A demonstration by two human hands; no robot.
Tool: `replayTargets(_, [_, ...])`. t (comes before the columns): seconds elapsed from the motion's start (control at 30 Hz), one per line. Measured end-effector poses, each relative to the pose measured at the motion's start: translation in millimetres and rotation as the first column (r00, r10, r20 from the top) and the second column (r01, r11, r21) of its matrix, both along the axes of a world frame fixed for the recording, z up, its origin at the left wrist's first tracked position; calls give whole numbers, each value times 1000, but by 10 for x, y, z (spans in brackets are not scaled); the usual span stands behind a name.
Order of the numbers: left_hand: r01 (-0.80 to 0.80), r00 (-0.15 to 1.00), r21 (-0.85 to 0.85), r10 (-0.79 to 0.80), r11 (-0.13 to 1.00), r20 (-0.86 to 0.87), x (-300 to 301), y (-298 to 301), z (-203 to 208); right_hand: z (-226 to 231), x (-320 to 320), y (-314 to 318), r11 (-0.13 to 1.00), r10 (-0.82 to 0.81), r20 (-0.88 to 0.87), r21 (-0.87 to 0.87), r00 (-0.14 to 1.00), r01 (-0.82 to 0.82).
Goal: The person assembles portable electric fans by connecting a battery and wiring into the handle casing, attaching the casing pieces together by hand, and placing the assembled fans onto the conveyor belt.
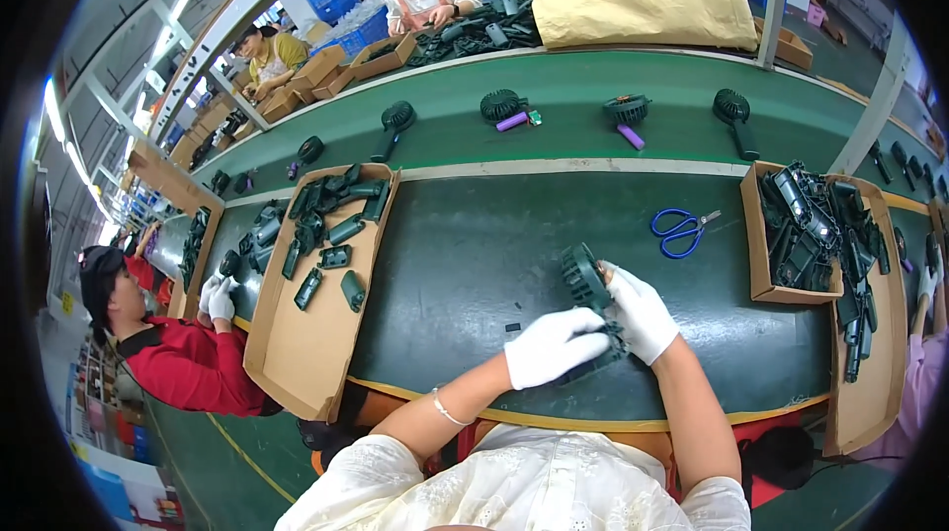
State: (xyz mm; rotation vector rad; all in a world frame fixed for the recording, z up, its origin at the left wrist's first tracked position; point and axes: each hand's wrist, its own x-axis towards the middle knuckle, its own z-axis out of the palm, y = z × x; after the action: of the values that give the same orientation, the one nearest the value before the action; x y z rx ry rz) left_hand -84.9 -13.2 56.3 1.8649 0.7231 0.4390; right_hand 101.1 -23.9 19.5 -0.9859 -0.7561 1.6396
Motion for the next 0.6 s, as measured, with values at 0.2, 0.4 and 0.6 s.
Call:
replayTargets(0.2, [-35, 992, -43, 40, 998, 124, 51, 82, -80, 100, 100, 78, 989, -118, -343, -120, 932, 82])
replayTargets(0.4, [-113, 686, -753, 599, 648, 414, -135, 369, -348, 167, 177, 152, 973, -231, -382, -99, 895, 209])
replayTargets(0.6, [-102, 693, -801, 620, 589, 367, 25, 366, -239, -7, 82, 102, 996, -45, -347, 52, 937, 67])
